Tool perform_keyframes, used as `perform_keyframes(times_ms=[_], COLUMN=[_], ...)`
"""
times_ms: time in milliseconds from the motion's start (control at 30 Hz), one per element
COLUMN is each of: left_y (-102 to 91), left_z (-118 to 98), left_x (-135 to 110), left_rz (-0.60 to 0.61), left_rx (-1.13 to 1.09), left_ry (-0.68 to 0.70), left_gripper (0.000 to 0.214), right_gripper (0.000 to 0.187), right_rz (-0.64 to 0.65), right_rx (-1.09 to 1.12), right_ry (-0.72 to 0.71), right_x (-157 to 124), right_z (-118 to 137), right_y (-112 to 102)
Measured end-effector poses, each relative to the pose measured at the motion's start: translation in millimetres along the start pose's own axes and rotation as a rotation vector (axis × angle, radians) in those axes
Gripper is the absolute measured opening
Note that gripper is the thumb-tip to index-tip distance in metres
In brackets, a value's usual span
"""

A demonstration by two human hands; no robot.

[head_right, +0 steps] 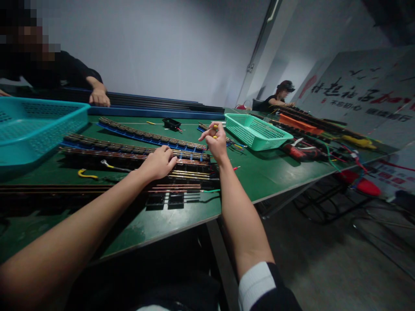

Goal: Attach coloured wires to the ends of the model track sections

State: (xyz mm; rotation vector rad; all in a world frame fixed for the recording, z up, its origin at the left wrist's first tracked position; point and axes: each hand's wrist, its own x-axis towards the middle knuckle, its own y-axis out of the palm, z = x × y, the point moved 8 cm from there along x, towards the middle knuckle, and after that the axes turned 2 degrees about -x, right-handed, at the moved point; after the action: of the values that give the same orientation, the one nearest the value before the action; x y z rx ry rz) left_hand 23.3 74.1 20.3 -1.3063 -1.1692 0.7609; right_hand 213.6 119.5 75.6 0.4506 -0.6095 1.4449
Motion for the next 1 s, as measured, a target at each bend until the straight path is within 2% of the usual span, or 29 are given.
perform_keyframes(times_ms=[200, 467, 633, 733, 900, 1000], left_y=[1.3, 0.0, 0.1, 0.5, 0.4, -0.1], left_z=[1, 0, 0, 0, 0, -1], left_x=[1, 0, 0, 0, 0, 0], left_rz=[-0.003, -0.011, -0.009, -0.007, -0.010, 0.002], left_rx=[0.008, 0.004, -0.002, 0.000, -0.005, 0.000], left_ry=[0.001, -0.002, -0.003, -0.003, 0.008, 0.003], left_gripper=[0.041, 0.041, 0.042, 0.041, 0.042, 0.042], right_gripper=[0.032, 0.027, 0.030, 0.032, 0.037, 0.045], right_rz=[0.151, 0.582, 0.673, 0.596, 0.188, -0.009], right_rx=[-0.015, -0.092, -0.106, -0.118, -0.052, 0.002], right_ry=[0.030, 0.113, 0.135, 0.112, 0.033, -0.038], right_x=[-5, -27, -34, -31, -15, -15], right_z=[-1, 6, 8, 7, 11, 22], right_y=[10, 41, 48, 47, 19, -2])
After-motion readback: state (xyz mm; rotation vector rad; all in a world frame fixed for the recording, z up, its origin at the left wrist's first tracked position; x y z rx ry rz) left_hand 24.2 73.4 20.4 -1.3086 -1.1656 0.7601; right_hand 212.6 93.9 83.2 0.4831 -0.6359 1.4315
